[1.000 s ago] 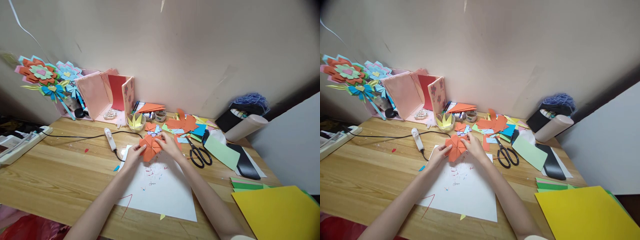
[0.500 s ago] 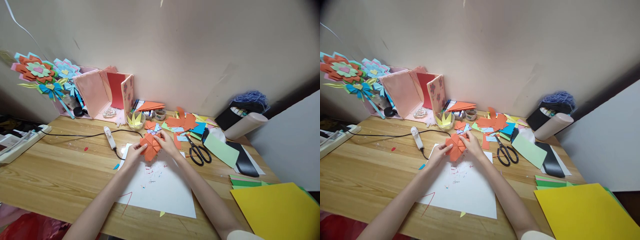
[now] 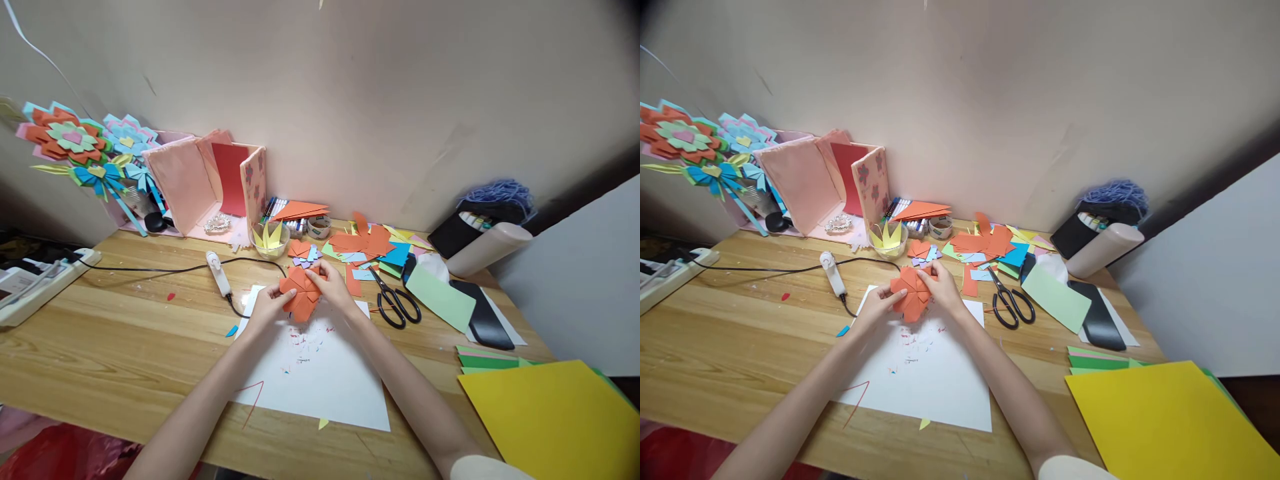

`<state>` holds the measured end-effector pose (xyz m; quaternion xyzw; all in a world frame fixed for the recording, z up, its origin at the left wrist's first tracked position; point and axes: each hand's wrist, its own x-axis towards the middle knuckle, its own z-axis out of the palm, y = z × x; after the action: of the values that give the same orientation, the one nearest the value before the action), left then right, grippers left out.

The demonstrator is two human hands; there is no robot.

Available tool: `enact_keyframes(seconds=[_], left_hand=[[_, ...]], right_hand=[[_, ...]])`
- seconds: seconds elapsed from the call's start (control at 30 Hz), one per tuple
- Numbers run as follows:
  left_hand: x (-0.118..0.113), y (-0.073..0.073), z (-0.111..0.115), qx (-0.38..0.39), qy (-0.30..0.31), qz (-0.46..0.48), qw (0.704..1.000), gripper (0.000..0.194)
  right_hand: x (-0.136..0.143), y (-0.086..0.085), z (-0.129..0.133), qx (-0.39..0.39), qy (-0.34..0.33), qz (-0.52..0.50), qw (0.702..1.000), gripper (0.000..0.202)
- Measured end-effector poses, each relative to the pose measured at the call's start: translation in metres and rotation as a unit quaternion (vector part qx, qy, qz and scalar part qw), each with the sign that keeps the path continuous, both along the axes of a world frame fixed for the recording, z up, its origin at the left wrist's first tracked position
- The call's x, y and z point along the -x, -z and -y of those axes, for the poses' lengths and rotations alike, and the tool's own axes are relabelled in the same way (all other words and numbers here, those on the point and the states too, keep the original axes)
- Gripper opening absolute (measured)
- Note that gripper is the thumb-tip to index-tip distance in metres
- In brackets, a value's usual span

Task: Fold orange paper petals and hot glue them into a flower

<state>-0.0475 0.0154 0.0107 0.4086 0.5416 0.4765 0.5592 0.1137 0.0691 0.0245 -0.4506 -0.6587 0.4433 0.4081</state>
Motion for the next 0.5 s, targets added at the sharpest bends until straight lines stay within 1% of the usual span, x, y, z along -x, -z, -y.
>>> enact_keyframes(seconds=[0.17,0.3,0.37,0.5], left_hand=[[0.001,0.002,-0.001,-0.003,0.02,-0.005,1.0,0.047],[0.007,0.003,-0.002,-0.001,0.06,-0.004,0.998,0.044],[0.009,0.001,-0.002,0.002,0.072,-0.014,0.997,0.044],[0.01,-0.006,-0.002,0.002,0.075,-0.024,0.997,0.044]], right_hand=[[0.0,-0.002,0.001,-0.002,-0.019,-0.006,1.0,0.019],[-0.005,-0.003,-0.003,0.011,-0.043,-0.001,0.999,0.022],[-0.008,-0.004,-0.004,0.013,-0.053,0.004,0.999,0.023],[-0.011,-0.007,-0.005,0.018,-0.068,0.0,0.998,0.023]])
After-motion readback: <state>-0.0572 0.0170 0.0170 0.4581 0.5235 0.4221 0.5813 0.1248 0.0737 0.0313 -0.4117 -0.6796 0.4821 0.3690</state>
